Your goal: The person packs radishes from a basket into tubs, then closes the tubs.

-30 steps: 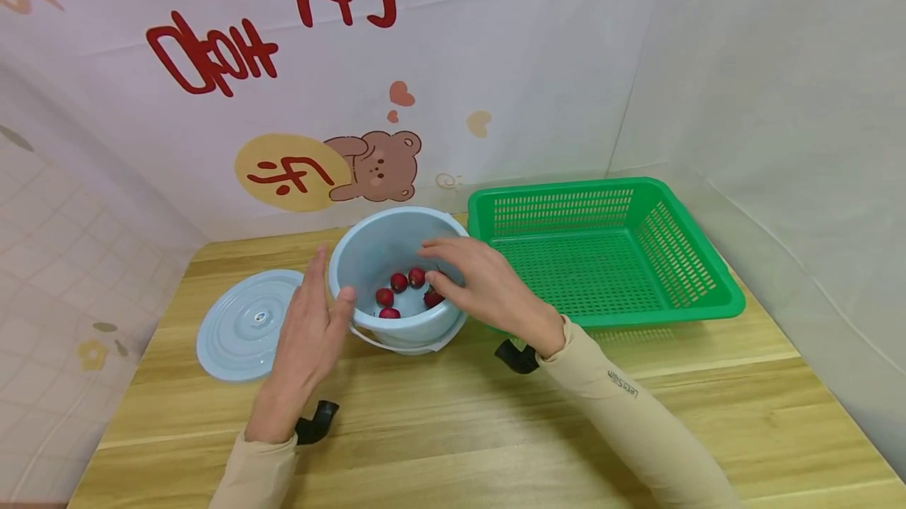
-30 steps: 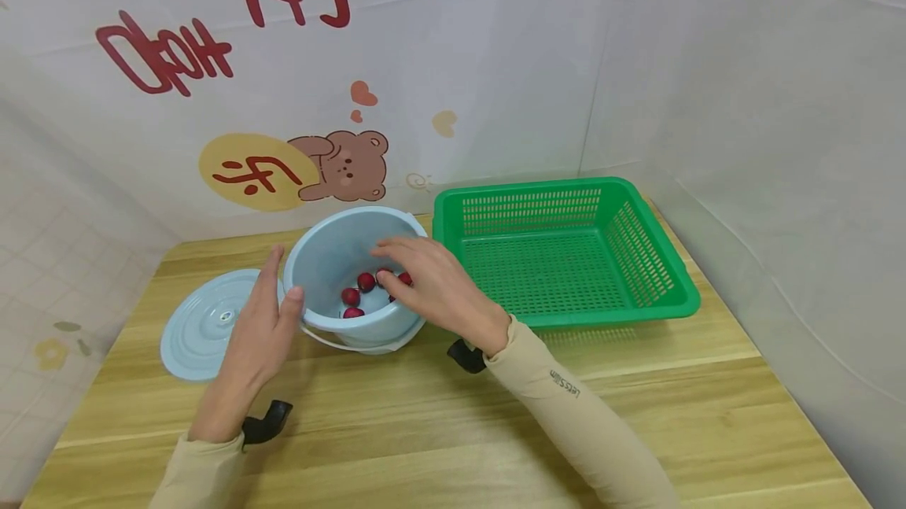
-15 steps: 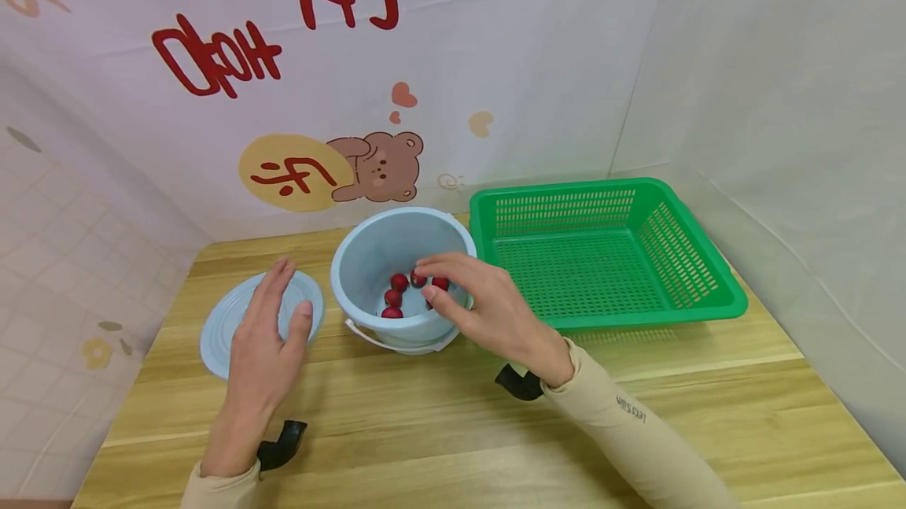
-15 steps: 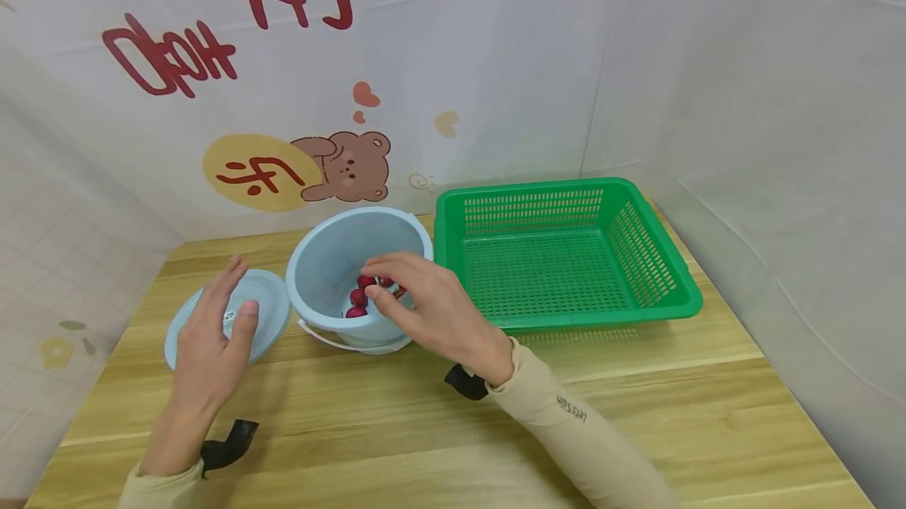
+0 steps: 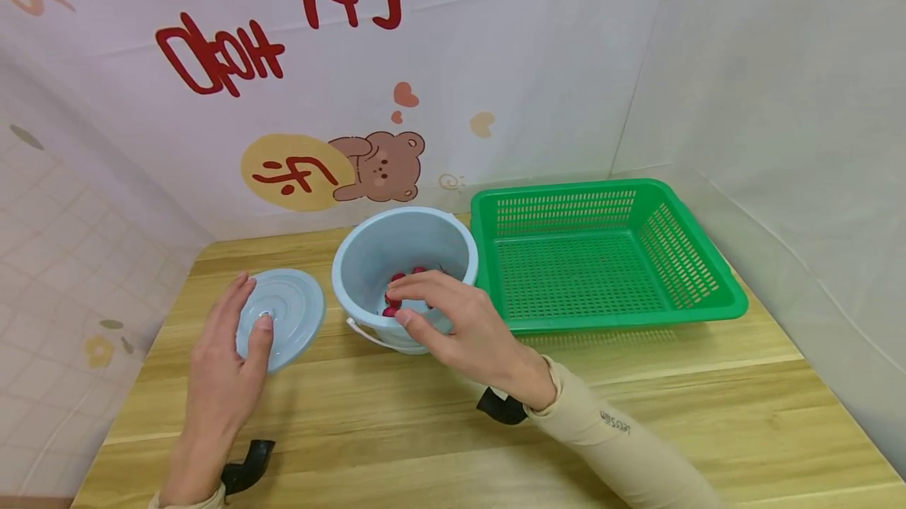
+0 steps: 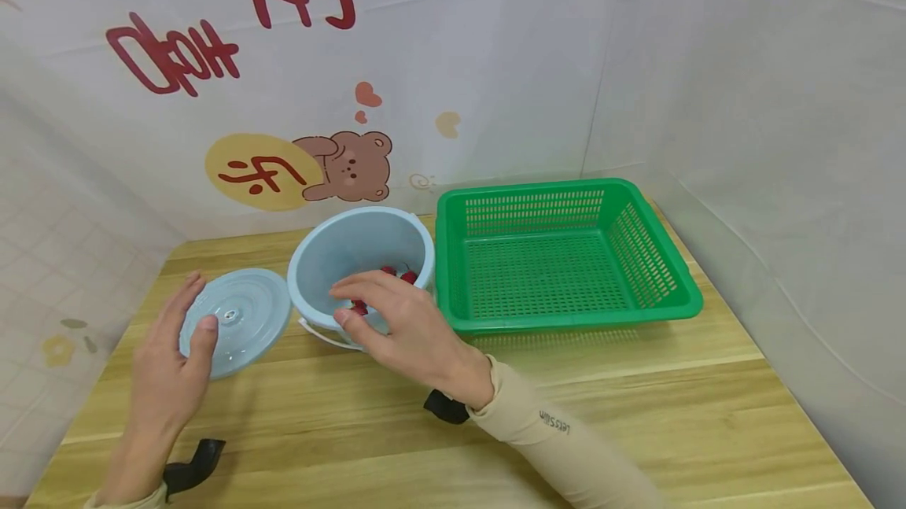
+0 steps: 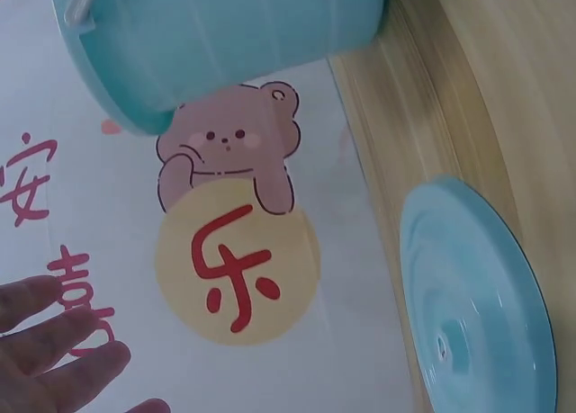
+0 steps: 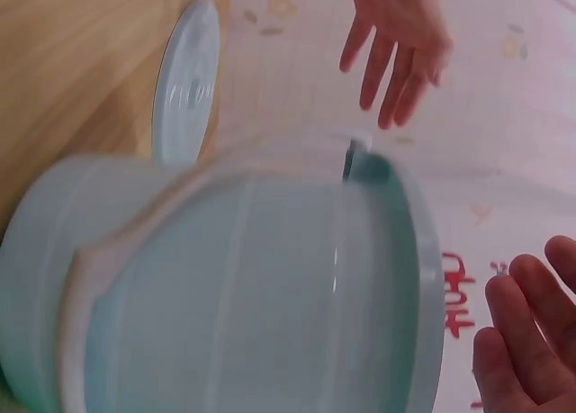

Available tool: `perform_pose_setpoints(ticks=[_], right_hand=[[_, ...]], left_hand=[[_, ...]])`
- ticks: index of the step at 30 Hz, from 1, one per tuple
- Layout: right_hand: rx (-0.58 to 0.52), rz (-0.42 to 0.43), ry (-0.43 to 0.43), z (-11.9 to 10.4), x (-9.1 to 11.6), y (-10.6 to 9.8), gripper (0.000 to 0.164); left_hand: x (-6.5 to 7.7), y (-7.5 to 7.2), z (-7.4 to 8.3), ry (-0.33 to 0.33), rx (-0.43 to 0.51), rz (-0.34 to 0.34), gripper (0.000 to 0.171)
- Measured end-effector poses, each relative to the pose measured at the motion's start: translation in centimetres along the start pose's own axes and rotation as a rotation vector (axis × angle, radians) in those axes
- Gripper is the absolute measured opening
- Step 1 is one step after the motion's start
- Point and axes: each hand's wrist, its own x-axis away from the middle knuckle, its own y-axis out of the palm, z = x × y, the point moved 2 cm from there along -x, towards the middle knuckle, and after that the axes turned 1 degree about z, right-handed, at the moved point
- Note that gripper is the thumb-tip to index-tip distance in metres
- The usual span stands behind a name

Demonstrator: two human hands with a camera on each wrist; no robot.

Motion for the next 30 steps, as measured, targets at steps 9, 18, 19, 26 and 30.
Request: perform_pose_setpoints(ticks=[9,18,19,26,30], right_hand=[[-0.002,-0.065,-0.003,-1.7,-0.5,2.9,0.024],[-0.016,-0.168,0.033,-2.8,-0.8,5.9,0.028],[-0.023,-0.175,0.04,-2.8,-0.8,6.2,0.028],[-0.101,-0.245,0.127,-2.7,-0.8,8.7,0.031],[-0.056,-0.32,0.192,-2.5,-0.6,10.0,0.036]], left_hand=[[0.4,-1.9,-2.2,-0.057,-0.054,-0.002,0.054],[0.4,-3.6,-5.1,-0.111,-0.106,-0.077,0.057],[0.4,-3.8,-5.4,-0.114,-0.119,-0.084,0.057],[0.4,-4.6,-7.2,-0.122,-0.166,-0.131,0.059],[0.2,-4.8,-7.8,-0.127,-0.173,-0.164,0.061]])
